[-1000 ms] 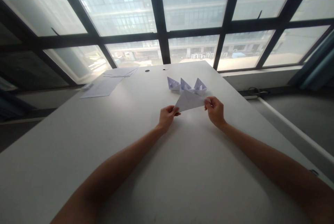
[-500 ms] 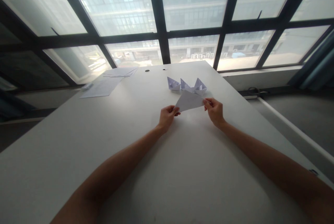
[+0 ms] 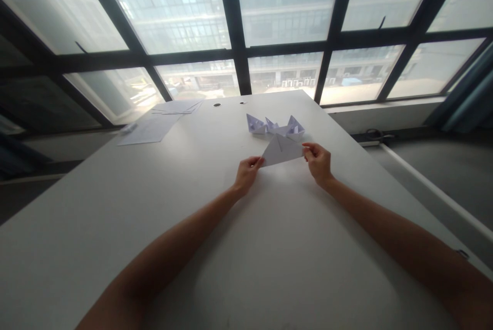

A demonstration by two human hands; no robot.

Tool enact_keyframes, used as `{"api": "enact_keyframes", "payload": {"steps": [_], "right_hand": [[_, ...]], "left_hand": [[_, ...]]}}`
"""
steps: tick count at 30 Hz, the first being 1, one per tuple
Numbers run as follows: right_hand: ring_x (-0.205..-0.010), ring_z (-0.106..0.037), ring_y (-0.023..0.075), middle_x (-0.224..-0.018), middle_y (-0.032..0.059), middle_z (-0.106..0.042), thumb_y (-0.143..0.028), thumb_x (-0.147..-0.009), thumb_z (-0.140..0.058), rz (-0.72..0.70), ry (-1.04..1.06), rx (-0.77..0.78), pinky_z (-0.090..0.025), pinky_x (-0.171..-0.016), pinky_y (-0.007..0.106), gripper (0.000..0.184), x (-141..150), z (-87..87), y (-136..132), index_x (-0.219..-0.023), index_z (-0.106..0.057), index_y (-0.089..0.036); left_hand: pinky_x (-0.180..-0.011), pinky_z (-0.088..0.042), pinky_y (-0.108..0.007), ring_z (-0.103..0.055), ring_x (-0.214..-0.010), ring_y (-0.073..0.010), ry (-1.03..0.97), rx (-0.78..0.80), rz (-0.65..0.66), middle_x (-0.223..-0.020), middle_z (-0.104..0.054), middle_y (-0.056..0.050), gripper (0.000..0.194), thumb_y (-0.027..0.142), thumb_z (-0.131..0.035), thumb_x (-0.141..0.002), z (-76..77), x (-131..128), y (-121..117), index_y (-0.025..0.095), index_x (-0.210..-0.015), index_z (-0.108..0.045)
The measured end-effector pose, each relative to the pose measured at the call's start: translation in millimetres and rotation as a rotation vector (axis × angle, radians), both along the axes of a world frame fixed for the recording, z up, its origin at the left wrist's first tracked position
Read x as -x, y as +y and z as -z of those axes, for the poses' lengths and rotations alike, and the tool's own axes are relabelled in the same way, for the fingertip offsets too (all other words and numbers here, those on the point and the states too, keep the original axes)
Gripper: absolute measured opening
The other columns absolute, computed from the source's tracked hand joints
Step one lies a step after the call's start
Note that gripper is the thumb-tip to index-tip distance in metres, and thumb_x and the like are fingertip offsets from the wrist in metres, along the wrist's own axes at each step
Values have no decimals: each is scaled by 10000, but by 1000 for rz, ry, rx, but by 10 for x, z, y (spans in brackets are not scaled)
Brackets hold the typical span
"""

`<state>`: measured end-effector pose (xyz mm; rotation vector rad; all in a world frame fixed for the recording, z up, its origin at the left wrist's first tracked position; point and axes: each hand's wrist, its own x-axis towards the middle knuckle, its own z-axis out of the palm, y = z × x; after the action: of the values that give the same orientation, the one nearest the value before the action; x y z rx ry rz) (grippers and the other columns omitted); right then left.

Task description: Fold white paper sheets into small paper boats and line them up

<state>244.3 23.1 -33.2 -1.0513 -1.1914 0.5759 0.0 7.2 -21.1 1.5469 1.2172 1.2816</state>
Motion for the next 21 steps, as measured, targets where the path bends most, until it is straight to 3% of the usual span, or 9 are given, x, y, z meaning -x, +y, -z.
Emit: {"api": "enact_keyframes", "payload": {"steps": [6,12,14,17,21], "right_hand": [[-545,-550,139,-647,9,-640,-295,-786,-616,14,-158,97,-415,-521,248,253,-21,35,22,-948,-712,-124],[-695,-634,186,-746,34,-698,-204,-818,-591,94,-671,292,-446,-667,283,160,-11,25,-42,-925,-708,-180],[-760,-638,200,-805,46,-711,-215,-848,-586,119,-841,328,-441,-704,293,126,3,7,-74,-884,-706,-198],[-873,-624,219,-890,75,-703,-232,-886,-576,145,-1018,311,-438,-780,303,129,26,-19,-120,-889,-698,-193],[-995,-579,250,-1010,113,-667,-227,-917,-557,201,-1160,233,-420,-859,328,157,59,-59,-177,-988,-687,-176]], "left_hand": [[-745,-461,-270,-629,-772,-177,347,-44,-31,-846,-724,-49,346,297,-558,-906,1,30,25,117,-1157,-715],[-905,-420,-346,-676,-885,-219,965,-145,-47,-913,-735,-68,448,209,-460,-983,-45,43,-51,187,-1431,-465],[-939,-401,-387,-679,-913,-239,1087,-174,-39,-944,-733,-88,432,227,-430,-1004,-65,40,-95,183,-1433,-443],[-958,-395,-437,-652,-1002,-269,1179,-227,-59,-1045,-700,-123,342,248,-432,-1004,-80,47,-133,192,-1320,-552],[-995,-411,-423,-592,-1136,-261,1118,-359,-24,-1212,-644,-115,333,146,-481,-951,-62,66,-101,221,-1236,-636]]}}
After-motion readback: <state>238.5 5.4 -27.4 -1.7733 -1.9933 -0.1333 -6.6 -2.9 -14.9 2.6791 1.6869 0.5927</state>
